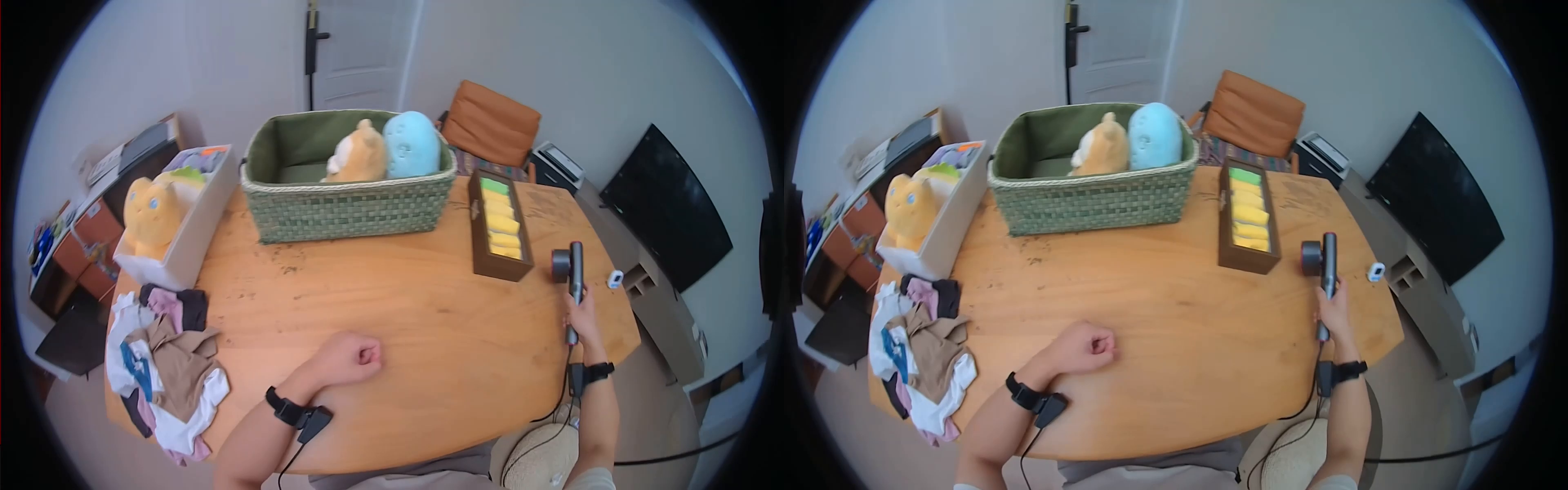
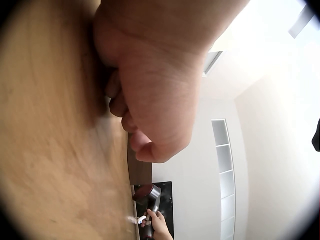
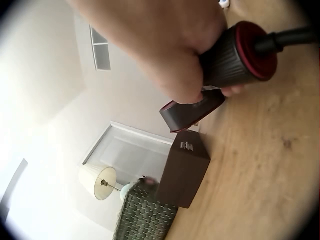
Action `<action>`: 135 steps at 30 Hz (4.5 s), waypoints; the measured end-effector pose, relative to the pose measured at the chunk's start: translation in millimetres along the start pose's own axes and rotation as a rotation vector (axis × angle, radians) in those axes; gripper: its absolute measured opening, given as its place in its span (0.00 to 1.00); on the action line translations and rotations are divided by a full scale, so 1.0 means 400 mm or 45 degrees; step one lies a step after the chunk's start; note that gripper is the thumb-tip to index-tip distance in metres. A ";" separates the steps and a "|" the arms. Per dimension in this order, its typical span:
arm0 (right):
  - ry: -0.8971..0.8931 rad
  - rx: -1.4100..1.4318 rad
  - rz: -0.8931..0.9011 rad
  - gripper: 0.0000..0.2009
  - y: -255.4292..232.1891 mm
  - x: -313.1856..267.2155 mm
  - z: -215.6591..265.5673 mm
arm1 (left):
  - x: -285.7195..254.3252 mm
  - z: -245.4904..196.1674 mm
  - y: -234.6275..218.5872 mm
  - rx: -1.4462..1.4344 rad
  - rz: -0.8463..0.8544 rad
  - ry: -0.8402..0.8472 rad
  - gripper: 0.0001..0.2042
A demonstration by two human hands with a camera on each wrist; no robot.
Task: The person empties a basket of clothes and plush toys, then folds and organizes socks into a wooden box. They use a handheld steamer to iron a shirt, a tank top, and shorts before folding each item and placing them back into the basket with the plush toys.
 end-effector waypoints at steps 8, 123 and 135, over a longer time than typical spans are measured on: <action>0.038 0.452 -0.041 0.20 -0.021 0.076 -0.071 | 0.002 0.021 -0.001 0.071 0.006 -0.126 0.10; -0.137 -1.599 -0.014 0.25 -0.014 -0.065 0.103 | -0.002 0.028 0.001 -0.024 -0.014 -0.212 0.12; -0.359 -1.229 0.258 0.22 -0.081 0.056 -0.092 | 0.001 0.032 0.003 0.034 -0.032 -0.164 0.12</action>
Point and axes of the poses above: each hand's wrist, its own x-axis towards the middle knuckle, its own y-axis out of the palm, z = x × y, the point moved 7 cm from there along x, towards the middle knuckle, and after that the axes turned 6 degrees about -y, right-handed, at the moved point
